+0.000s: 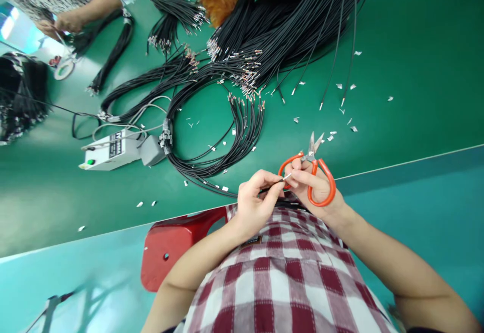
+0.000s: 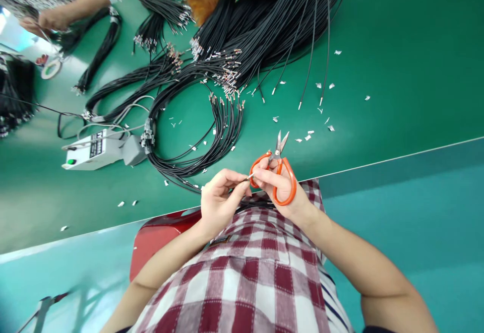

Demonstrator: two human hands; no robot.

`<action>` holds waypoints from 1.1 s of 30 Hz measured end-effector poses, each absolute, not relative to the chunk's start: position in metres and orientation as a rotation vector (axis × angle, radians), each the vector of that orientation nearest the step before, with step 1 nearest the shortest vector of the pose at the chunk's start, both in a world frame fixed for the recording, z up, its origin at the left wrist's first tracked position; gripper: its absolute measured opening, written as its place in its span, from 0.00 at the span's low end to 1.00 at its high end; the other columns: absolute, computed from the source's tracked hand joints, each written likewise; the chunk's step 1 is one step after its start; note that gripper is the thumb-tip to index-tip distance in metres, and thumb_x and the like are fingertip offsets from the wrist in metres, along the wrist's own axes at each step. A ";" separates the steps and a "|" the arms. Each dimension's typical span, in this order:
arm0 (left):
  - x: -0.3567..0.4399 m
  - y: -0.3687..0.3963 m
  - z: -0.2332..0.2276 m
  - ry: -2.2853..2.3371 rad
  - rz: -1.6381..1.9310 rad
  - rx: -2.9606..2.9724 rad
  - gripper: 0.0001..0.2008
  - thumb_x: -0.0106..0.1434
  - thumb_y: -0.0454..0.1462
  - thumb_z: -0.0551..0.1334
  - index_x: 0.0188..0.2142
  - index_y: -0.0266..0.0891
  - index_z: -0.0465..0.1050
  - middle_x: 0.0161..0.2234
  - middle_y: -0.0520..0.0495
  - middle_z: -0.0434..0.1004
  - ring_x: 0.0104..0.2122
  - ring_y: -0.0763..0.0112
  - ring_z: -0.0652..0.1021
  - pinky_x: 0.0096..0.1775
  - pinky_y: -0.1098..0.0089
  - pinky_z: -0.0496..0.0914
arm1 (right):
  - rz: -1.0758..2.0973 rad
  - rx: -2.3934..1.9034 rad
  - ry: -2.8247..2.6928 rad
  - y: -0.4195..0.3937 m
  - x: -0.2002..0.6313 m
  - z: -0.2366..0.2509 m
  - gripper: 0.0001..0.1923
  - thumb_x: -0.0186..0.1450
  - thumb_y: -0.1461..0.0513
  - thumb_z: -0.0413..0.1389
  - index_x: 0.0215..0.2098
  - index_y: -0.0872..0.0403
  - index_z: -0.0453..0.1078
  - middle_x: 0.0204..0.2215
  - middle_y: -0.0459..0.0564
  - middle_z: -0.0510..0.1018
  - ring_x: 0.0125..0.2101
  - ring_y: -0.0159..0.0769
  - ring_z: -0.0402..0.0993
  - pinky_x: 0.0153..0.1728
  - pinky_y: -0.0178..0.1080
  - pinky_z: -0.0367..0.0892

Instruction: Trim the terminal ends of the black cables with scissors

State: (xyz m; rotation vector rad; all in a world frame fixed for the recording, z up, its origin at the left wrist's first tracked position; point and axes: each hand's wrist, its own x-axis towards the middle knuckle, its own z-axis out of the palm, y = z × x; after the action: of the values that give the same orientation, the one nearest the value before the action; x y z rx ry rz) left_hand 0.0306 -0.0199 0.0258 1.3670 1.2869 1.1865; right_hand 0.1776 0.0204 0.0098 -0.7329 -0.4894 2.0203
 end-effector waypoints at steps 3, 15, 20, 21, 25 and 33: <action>0.031 -0.020 0.025 1.348 1.238 1.546 0.03 0.66 0.34 0.63 0.35 0.37 0.73 0.27 0.50 0.79 0.26 0.76 0.79 0.31 0.77 0.74 | 2.218 -0.658 -0.375 0.020 0.179 0.011 0.12 0.53 0.62 0.68 0.25 0.53 0.68 0.21 0.39 0.65 0.23 0.27 0.59 0.32 0.35 0.65; 0.031 -0.018 0.025 1.456 1.250 1.816 0.02 0.64 0.31 0.64 0.36 0.38 0.73 0.29 0.51 0.79 0.26 0.78 0.77 0.29 0.79 0.71 | 1.792 -0.841 -0.602 0.005 0.178 -0.006 0.14 0.56 0.62 0.68 0.28 0.51 0.66 0.27 0.41 0.72 0.30 0.30 0.68 0.37 0.36 0.65; 0.027 -0.019 0.032 1.380 1.163 1.635 0.03 0.67 0.34 0.61 0.36 0.39 0.74 0.27 0.51 0.78 0.26 0.76 0.76 0.30 0.76 0.70 | 1.676 -0.866 -0.856 0.010 0.185 -0.003 0.14 0.59 0.62 0.67 0.30 0.50 0.64 0.28 0.41 0.74 0.31 0.31 0.72 0.37 0.37 0.66; 0.027 -0.020 0.032 1.359 1.139 1.546 0.04 0.68 0.35 0.61 0.37 0.39 0.74 0.26 0.52 0.77 0.24 0.77 0.75 0.29 0.76 0.69 | 1.653 -0.879 -0.896 0.011 0.186 -0.001 0.14 0.59 0.61 0.67 0.30 0.50 0.64 0.29 0.42 0.75 0.31 0.32 0.72 0.36 0.37 0.67; 0.026 -0.021 0.034 1.285 1.048 1.194 0.10 0.69 0.42 0.61 0.36 0.38 0.74 0.24 0.51 0.75 0.18 0.81 0.66 0.21 0.76 0.61 | 1.567 -0.915 -1.037 0.016 0.187 0.002 0.16 0.60 0.60 0.67 0.29 0.50 0.61 0.29 0.44 0.77 0.31 0.33 0.73 0.37 0.40 0.68; 0.018 -0.009 0.036 1.051 0.841 0.806 0.17 0.61 0.48 0.67 0.34 0.34 0.74 0.18 0.51 0.71 0.15 0.83 0.60 0.18 0.78 0.49 | 1.408 -0.832 -1.284 0.029 0.191 0.001 0.15 0.62 0.60 0.65 0.28 0.49 0.62 0.29 0.45 0.77 0.30 0.36 0.73 0.37 0.42 0.67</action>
State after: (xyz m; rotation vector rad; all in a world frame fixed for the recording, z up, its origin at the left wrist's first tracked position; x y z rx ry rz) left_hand 0.0175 -0.0085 0.0362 0.8055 1.0508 0.8415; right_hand 0.1909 0.0286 0.0013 -0.8315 -1.2843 1.4081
